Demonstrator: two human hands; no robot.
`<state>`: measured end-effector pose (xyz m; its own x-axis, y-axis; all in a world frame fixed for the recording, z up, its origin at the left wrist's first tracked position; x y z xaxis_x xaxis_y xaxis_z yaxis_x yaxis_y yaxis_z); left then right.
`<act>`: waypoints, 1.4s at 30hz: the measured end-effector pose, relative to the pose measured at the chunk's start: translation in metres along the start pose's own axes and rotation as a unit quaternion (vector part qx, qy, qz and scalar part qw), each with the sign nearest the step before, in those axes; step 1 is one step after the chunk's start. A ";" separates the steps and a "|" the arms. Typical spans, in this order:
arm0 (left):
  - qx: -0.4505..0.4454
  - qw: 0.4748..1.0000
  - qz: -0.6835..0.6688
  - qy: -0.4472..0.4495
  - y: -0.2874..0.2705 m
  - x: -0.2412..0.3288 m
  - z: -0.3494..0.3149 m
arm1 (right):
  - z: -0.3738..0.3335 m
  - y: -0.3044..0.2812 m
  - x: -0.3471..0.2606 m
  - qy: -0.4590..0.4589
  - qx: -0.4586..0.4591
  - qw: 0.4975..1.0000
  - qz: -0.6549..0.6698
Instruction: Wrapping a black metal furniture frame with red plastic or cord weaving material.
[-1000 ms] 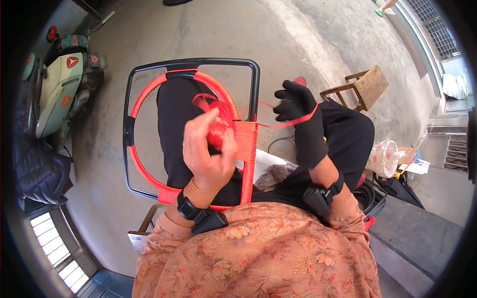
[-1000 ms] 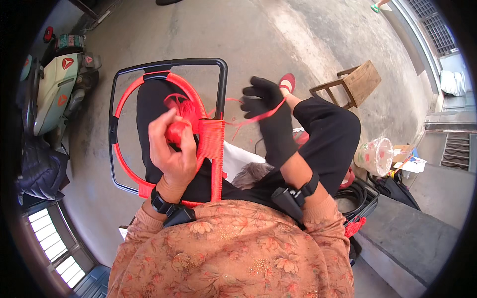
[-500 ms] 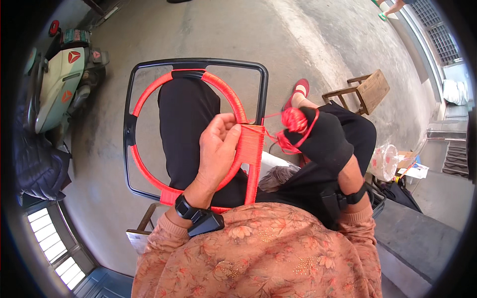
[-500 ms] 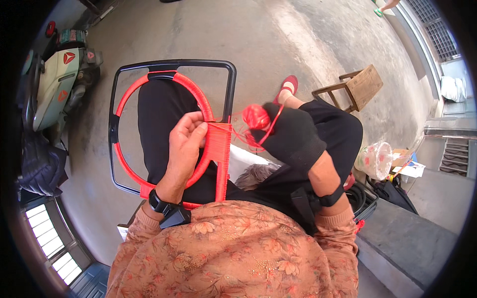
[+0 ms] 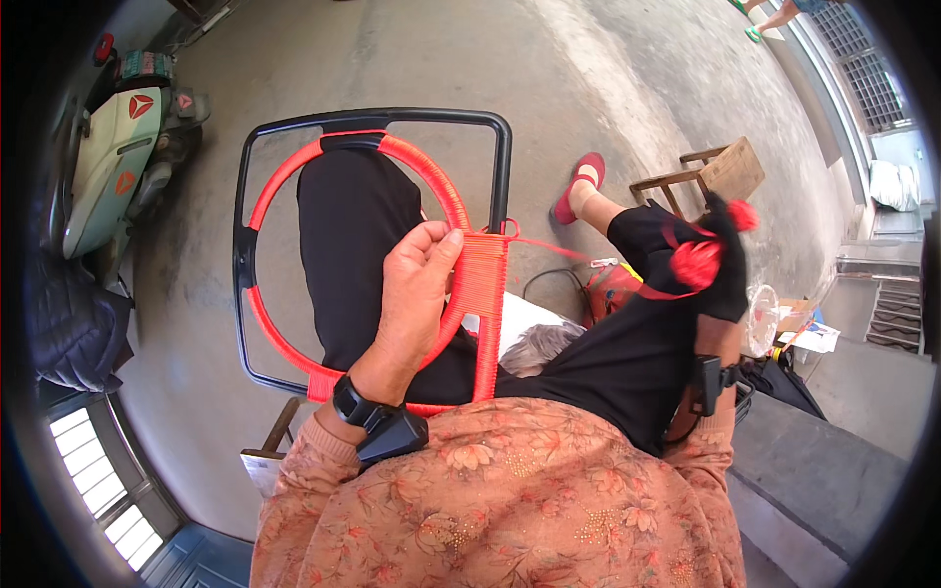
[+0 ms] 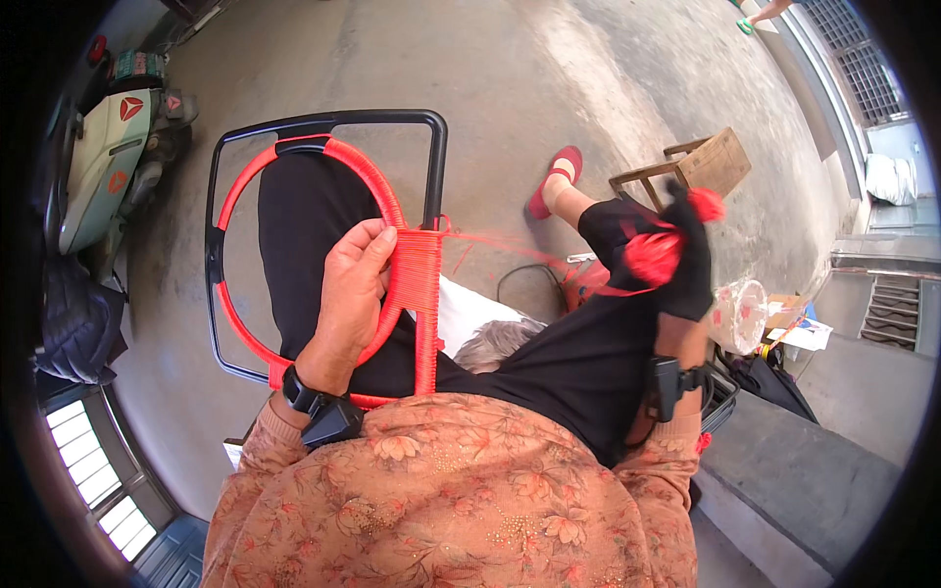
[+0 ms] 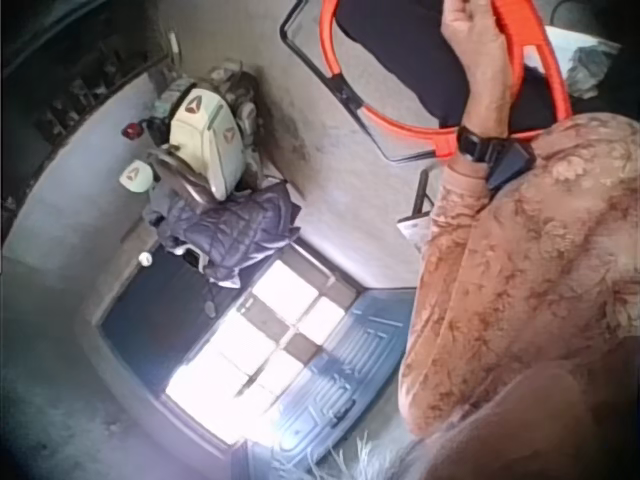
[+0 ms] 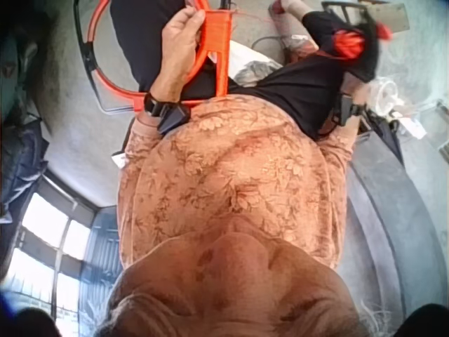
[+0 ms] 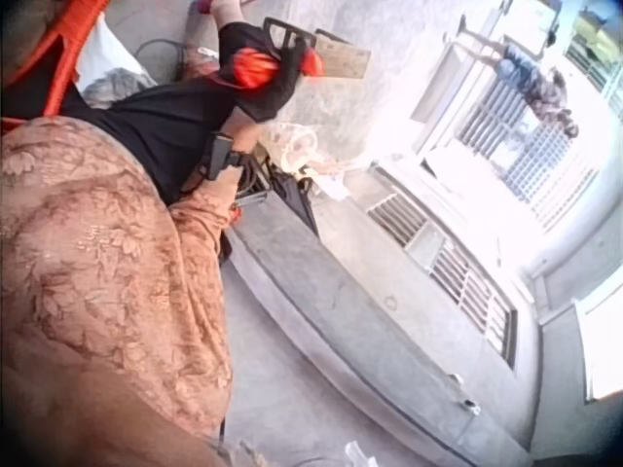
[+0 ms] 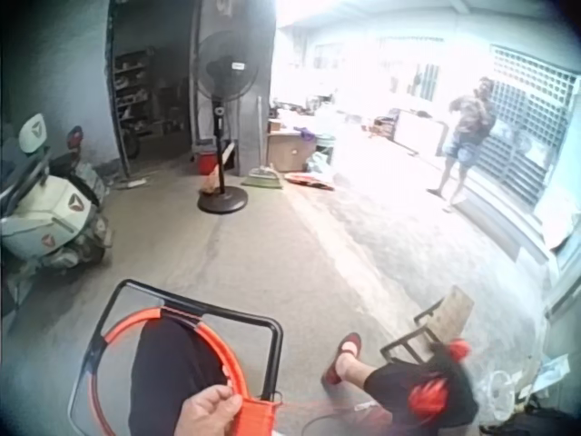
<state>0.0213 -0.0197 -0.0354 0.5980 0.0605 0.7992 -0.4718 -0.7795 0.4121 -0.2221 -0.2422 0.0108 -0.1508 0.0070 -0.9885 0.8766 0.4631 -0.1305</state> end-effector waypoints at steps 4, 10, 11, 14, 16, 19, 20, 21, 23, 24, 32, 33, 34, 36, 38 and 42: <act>-0.002 1.000 -0.002 -0.006 0.000 0.001 0.000 | -0.010 0.084 0.012 0.177 -0.149 0.972 0.045; -0.001 1.000 -0.004 -0.007 0.000 0.002 -0.001 | -0.030 0.161 0.041 0.270 -0.305 0.894 0.187; -0.002 1.000 -0.008 -0.001 0.000 0.003 -0.002 | -0.030 0.161 0.042 0.262 -0.306 0.896 0.189; -0.006 0.999 -0.031 -0.012 0.001 0.001 -0.002 | -0.027 0.145 0.041 0.267 -0.219 0.915 0.210; -0.029 0.998 -0.044 -0.019 0.004 0.001 -0.002 | -0.029 0.139 0.039 0.294 -0.189 0.905 0.243; -0.024 0.998 -0.055 -0.035 0.004 0.000 -0.002 | -0.025 0.139 0.034 0.262 -0.147 0.851 0.432; -0.023 0.998 -0.055 -0.035 0.003 0.000 -0.002 | -0.024 0.141 0.039 0.270 -0.144 0.854 0.420; -0.026 0.997 -0.063 -0.038 0.004 0.000 -0.002 | -0.020 0.144 0.041 0.261 -0.149 0.826 0.476; -0.028 0.996 -0.070 -0.042 0.004 -0.001 -0.002 | -0.013 0.146 0.047 0.246 -0.153 0.794 0.534; -0.026 0.997 -0.061 -0.043 0.004 -0.001 -0.002 | -0.009 0.146 0.052 0.247 -0.152 0.794 0.534; -0.092 0.984 -0.063 -0.136 0.014 -0.007 -0.005 | -0.001 0.148 0.057 0.283 -0.175 0.728 0.599; -0.101 0.984 -0.060 -0.133 0.016 -0.006 -0.005 | -0.002 0.146 0.059 0.303 -0.146 0.733 0.592; -0.111 0.983 -0.058 -0.134 0.017 -0.005 -0.006 | -0.004 0.146 0.056 0.290 -0.166 0.728 0.598; -0.109 0.984 -0.055 -0.128 0.017 -0.004 -0.007 | -0.006 0.144 0.059 0.259 -0.178 0.836 0.449; -0.114 0.985 -0.052 -0.119 0.017 -0.002 -0.007 | -0.005 0.143 0.064 0.257 -0.143 0.874 0.387; -0.131 0.987 -0.002 -0.090 0.018 -0.004 -0.010 | -0.002 0.138 0.062 0.250 -0.130 0.875 0.394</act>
<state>0.0042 -0.0281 -0.0269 0.6944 -0.0666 0.7165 -0.6064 -0.5902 0.5328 -0.1114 -0.1763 -0.0679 0.2158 0.7711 -0.5990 0.6748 0.3256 0.6623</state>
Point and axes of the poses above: each hand's wrist, its own z-axis towards the middle knuckle, its own y-axis out of the palm, x = y × z, the point moved 5 cm from there along z, towards the middle knuckle, and after that the axes turned 5 degrees about x, right-handed, at the moved point
